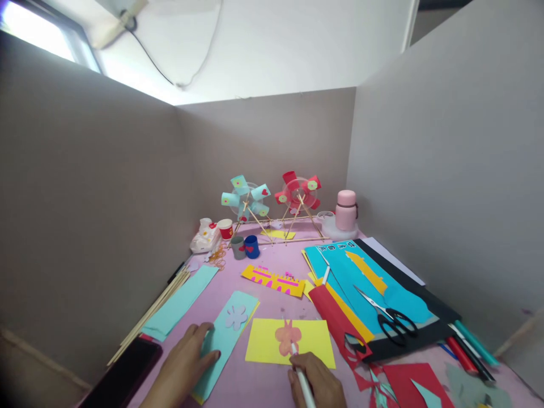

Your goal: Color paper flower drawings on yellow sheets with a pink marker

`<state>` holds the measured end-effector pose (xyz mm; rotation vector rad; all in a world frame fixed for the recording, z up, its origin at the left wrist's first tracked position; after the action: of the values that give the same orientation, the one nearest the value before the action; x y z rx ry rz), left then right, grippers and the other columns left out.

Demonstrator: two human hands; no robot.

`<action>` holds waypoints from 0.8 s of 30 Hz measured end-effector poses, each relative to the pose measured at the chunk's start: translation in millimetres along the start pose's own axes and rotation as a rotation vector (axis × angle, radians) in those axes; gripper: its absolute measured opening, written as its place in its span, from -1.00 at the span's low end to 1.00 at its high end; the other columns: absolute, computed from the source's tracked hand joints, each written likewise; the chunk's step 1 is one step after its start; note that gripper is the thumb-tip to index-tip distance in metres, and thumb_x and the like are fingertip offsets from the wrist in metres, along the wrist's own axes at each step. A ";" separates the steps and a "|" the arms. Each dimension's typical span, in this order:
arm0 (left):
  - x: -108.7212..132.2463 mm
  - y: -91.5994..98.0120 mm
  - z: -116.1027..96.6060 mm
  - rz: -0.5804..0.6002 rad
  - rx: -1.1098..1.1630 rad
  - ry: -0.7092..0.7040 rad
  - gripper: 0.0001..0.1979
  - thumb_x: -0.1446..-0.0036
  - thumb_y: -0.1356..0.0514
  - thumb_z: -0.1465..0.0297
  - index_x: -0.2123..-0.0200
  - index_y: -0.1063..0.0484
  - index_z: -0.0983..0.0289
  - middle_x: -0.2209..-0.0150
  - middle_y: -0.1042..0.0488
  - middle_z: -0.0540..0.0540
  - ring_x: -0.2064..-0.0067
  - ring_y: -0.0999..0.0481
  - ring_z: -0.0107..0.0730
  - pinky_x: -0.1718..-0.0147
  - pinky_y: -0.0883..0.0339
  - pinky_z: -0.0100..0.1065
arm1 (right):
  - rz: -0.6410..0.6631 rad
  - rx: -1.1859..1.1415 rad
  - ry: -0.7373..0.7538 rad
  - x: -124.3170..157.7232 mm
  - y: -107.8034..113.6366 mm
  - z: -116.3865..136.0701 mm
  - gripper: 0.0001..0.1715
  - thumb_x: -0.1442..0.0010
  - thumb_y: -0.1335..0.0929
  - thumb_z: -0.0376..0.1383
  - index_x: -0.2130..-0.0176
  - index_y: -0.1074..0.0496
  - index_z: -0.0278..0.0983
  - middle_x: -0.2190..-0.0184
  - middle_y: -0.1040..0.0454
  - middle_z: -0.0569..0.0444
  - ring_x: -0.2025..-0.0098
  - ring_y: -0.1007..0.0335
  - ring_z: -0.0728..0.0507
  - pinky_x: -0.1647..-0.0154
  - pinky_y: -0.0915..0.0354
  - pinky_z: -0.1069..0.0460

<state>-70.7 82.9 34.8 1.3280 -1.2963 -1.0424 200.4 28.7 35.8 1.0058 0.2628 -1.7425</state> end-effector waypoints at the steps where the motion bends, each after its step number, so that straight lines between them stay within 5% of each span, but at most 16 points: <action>1: -0.5 1.3 -2.5 -0.007 0.002 -0.007 -0.62 -0.06 -0.11 0.47 0.01 -0.29 0.35 0.10 -0.39 0.18 0.06 -0.40 -0.17 0.12 -0.22 -0.25 | 0.008 0.006 0.003 -1.2 1.3 -1.2 -0.84 -0.25 -0.27 -0.16 0.29 -0.38 -0.17 0.55 -0.50 0.12 0.57 -0.47 -0.07 0.54 -0.38 0.14; 9: -5.5 4.3 -58.2 -0.051 0.041 -0.182 -0.51 -0.14 -0.04 0.35 -0.15 -0.17 0.32 -0.14 -0.24 0.25 -0.15 -0.20 -0.06 -0.10 -0.05 -0.13 | 0.089 0.158 0.272 -4.2 5.0 7.7 -0.85 -0.25 -0.26 -0.34 0.18 -0.39 -0.20 0.38 -0.59 0.06 0.35 -0.56 -0.12 0.32 -0.46 0.09; 16: -17.1 -6.9 -113.5 0.070 0.065 -0.388 -0.58 -0.18 -0.18 0.27 -0.07 -0.26 0.26 -0.09 -0.29 0.16 -0.09 -0.31 -0.09 -0.02 -0.17 0.05 | 0.034 0.337 -0.085 -9.7 23.8 -46.5 -0.71 -0.32 -0.19 -0.21 0.17 -0.45 -0.22 0.26 -0.59 0.00 0.23 -0.55 -0.20 0.25 -0.47 -0.01; 24: -34.1 -11.8 -112.3 0.129 0.205 -0.351 -0.72 -0.21 -0.16 0.29 0.06 -0.35 0.29 0.04 -0.39 0.13 0.08 -0.43 -0.22 0.12 -0.33 -0.07 | -0.008 0.205 -0.222 -13.4 27.4 -48.5 -0.64 -0.29 -0.20 -0.07 0.22 -0.46 -0.21 0.27 -0.57 0.00 0.23 -0.51 -0.20 0.22 -0.42 -0.01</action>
<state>39.5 124.7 39.7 1.2255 -1.7673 -1.1080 249.4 55.6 23.2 0.9452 -0.0546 -1.8987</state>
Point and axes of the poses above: each hand's wrist, its own x-axis away from the middle knuckle, its own y-axis out of the back of the hand, z = x × y, the point moved 9 cm from there along -x, towards the middle knuckle
